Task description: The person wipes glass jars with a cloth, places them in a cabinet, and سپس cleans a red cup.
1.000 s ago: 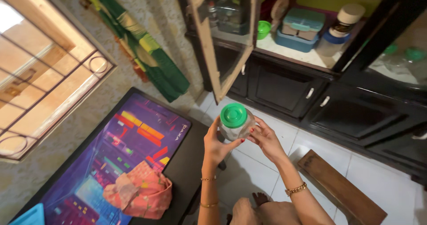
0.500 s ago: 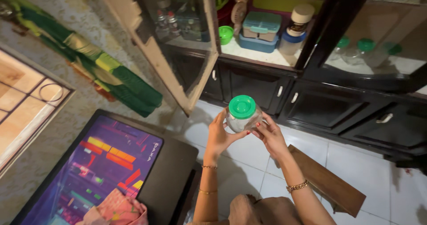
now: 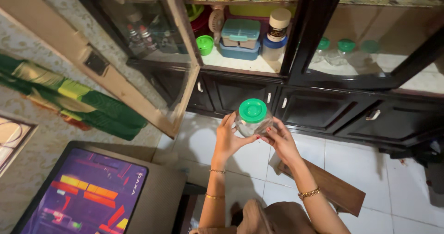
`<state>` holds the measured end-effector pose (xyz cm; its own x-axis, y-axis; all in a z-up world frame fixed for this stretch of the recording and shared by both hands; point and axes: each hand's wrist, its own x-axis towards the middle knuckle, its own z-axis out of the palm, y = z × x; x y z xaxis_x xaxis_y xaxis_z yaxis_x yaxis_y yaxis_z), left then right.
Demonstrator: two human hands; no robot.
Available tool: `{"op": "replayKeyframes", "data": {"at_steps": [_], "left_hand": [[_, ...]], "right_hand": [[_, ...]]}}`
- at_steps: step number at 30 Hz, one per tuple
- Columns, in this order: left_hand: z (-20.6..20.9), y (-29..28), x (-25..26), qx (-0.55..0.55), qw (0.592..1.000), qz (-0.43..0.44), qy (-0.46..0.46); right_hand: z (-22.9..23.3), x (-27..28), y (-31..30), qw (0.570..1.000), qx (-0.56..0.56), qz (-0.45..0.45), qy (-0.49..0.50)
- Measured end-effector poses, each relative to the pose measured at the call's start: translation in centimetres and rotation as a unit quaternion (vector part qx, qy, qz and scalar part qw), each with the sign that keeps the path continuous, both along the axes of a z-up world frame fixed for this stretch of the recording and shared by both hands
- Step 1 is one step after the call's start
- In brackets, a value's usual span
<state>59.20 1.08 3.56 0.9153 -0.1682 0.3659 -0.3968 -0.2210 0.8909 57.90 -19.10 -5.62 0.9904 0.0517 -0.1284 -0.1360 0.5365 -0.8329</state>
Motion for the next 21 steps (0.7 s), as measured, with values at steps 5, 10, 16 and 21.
{"op": "replayKeyframes", "data": {"at_steps": [5, 10, 16, 21], "left_hand": [[0.9, -1.1, 2.3, 0.0, 1.0, -0.024, 0.016], [2.3, -2.7, 5.1, 0.017, 0.999, -0.039, 0.021], [2.2, -3.8, 10.0, 0.008, 0.997, -0.07, -0.014], [2.0, -3.9, 13.4, 0.032, 0.997, -0.073, -0.007]], "right_hand": [[-0.9, 1.3, -1.4, 0.999, -0.011, -0.03, 0.004], [-1.2, 4.0, -3.8, 0.994, -0.06, -0.085, -0.016], [-0.3, 11.6, -9.2, 0.937, -0.218, -0.232, -0.145], [2.1, 19.9, -13.8, 0.839, -0.351, -0.381, -0.17]]}}
